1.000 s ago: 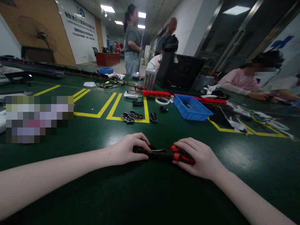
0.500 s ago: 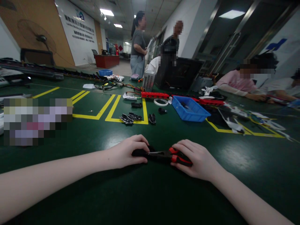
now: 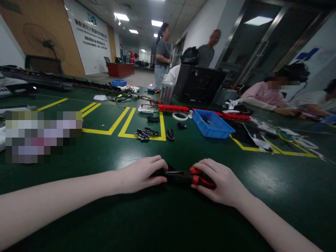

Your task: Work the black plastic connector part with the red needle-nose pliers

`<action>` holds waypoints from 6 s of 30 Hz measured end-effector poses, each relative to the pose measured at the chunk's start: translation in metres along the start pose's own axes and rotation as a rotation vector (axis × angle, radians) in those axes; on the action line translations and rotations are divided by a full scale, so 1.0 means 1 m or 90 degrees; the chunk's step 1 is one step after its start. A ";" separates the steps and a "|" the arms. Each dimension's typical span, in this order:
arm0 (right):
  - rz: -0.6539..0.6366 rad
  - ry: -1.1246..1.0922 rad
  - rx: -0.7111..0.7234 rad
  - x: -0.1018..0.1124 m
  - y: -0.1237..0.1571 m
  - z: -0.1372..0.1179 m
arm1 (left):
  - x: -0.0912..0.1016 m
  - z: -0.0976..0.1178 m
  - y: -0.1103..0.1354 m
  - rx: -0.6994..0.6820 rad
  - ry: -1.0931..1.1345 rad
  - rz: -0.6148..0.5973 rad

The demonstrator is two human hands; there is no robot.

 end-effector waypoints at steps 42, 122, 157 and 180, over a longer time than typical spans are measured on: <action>0.036 -0.042 -0.015 -0.003 0.000 0.003 | 0.005 -0.006 -0.002 0.006 0.180 0.040; 0.116 0.039 0.048 0.005 0.003 -0.003 | -0.001 -0.005 -0.001 0.034 0.339 0.001; -0.018 0.017 -0.190 -0.012 -0.004 -0.009 | -0.006 -0.007 -0.005 0.077 0.401 -0.047; -0.022 0.030 -0.124 -0.011 -0.003 -0.012 | -0.004 -0.005 -0.003 0.032 0.332 -0.040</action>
Point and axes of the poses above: each hand's wrist, its own y-axis away from the middle knuckle, its own x-axis out of the back of the hand, z = x × y, the point moved 5 cm from there along -y, towards the middle knuckle
